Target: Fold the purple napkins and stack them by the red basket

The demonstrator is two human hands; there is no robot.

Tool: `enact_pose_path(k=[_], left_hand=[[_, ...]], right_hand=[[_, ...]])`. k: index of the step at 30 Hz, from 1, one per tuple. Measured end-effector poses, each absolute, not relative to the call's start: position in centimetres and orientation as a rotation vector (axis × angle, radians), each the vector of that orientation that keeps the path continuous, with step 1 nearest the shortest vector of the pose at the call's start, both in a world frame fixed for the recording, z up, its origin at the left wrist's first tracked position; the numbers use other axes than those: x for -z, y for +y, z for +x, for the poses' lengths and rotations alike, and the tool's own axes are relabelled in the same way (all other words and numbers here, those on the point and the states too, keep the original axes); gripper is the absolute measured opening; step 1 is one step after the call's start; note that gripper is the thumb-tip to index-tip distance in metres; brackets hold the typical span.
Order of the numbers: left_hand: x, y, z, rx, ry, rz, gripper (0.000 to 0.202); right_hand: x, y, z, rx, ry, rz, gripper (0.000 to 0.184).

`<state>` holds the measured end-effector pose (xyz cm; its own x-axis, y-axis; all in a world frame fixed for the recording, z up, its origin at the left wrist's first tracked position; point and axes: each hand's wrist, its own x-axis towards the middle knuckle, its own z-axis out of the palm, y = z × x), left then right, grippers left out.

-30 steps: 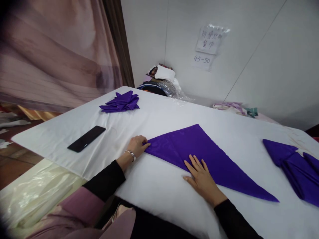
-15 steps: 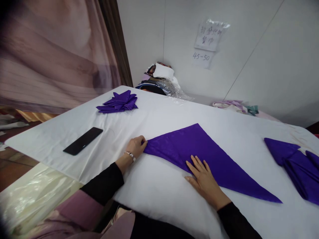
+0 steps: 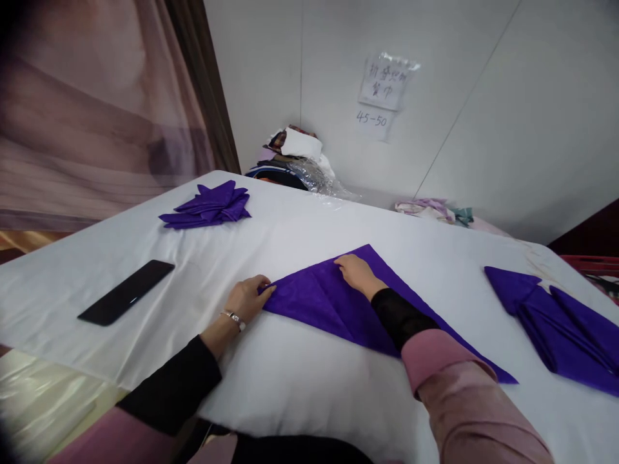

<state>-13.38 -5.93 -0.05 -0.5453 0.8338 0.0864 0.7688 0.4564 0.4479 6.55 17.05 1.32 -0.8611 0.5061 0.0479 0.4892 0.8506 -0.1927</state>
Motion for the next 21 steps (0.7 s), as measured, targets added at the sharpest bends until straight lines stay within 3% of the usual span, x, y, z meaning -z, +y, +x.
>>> enact_pose_path(k=[21], left_hand=[[0.4,-6.2,-13.6,-0.789,2.46,1.47,0.015]], right_hand=[[-1.4,18.2,4.1,0.044,-3.122,-0.666,0.021]])
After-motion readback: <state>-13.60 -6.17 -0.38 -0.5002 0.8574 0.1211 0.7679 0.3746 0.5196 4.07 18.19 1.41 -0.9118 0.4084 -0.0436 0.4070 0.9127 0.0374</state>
